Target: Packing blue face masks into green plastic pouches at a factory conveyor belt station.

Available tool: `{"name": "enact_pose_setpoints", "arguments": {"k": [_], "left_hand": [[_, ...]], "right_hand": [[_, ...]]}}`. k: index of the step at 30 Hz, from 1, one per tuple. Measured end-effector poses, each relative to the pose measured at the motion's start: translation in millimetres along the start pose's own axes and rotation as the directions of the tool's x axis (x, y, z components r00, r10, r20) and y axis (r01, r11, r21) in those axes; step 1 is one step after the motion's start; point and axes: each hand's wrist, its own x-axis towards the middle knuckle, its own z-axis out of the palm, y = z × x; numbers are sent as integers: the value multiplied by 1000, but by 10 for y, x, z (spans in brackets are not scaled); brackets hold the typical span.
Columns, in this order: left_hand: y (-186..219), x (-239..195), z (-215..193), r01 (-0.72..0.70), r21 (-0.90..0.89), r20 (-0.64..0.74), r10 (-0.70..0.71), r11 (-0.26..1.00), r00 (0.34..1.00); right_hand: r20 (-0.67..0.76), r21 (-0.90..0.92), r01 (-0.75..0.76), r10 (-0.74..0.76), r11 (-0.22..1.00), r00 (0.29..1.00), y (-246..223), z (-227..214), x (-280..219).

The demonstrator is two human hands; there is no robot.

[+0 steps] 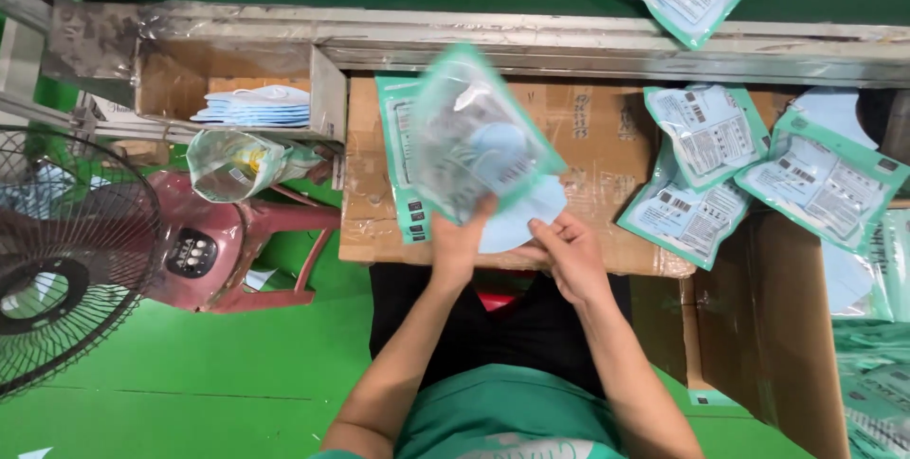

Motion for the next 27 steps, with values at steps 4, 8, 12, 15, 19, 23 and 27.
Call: {"name": "enact_pose_setpoints", "arguments": {"k": [4,8,12,15,19,23,27], "left_hand": [[-56,-258,129,120,-101,295,-86,988,952],[-445,-465,109,41,1,449,-37,999,893],[312,-622,104,-319,333,728,-27,887,685],[1245,-536,184,-770,389,659,431,505,616],[1533,-200,220,-772,322,710,399,548,580],[1210,-220,214,-766,312,663,449,562,599],[940,-313,163,-470,128,294,419,873,859]], "right_hand": [[-90,220,110,-92,969,992,167,-90,16],[-92,317,156,-133,936,987,234,-188,65],[-97,-425,336,-411,840,906,-276,-126,-99],[27,-621,449,-555,642,831,-555,-55,-364],[367,-802,583,-662,131,653,-660,19,-533],[340,-788,592,-681,170,648,-632,-21,-494],[-20,-675,598,-821,432,570,-782,70,-480]]}}
